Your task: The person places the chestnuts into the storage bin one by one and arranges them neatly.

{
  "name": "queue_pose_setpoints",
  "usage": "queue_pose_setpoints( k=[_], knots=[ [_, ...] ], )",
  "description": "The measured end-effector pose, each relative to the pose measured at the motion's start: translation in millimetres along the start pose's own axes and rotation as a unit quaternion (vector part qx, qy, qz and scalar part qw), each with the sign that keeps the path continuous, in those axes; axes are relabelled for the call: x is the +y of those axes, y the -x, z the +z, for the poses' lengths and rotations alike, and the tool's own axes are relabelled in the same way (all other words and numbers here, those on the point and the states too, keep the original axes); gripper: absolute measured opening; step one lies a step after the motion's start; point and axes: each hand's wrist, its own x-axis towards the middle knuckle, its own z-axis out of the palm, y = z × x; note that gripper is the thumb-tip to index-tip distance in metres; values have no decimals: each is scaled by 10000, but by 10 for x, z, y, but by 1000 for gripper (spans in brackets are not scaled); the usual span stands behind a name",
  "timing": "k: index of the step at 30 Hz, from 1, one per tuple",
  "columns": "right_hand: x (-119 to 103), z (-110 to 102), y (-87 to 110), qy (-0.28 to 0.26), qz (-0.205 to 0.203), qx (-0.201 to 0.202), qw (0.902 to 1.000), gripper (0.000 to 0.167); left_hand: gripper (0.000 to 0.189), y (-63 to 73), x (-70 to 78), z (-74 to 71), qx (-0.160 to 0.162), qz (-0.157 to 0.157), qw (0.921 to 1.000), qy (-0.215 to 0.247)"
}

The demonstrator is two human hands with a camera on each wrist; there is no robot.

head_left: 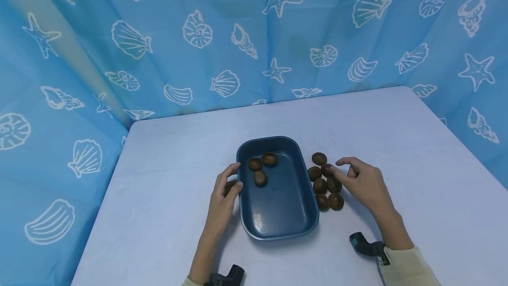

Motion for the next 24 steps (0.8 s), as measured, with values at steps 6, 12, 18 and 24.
queue_pose_setpoints(
  k=[6,12,18,24],
  knots=[
    [75,6,172,0,11,-8,10000,27,44,6,-6,10,7,-40,10000,-29],
    [46,-16,350,-41,114,-58,9999,28,43,-6,14,4,16,-81,10000,-39],
    [45,-31,512,-73,13,-4,10000,24,43,-15,21,-2,-7,-82,9999,-106],
    [38,-49,577,13,4,-161,9999,26,43,-7,26,0,13,-107,9999,-133]
  ],
)
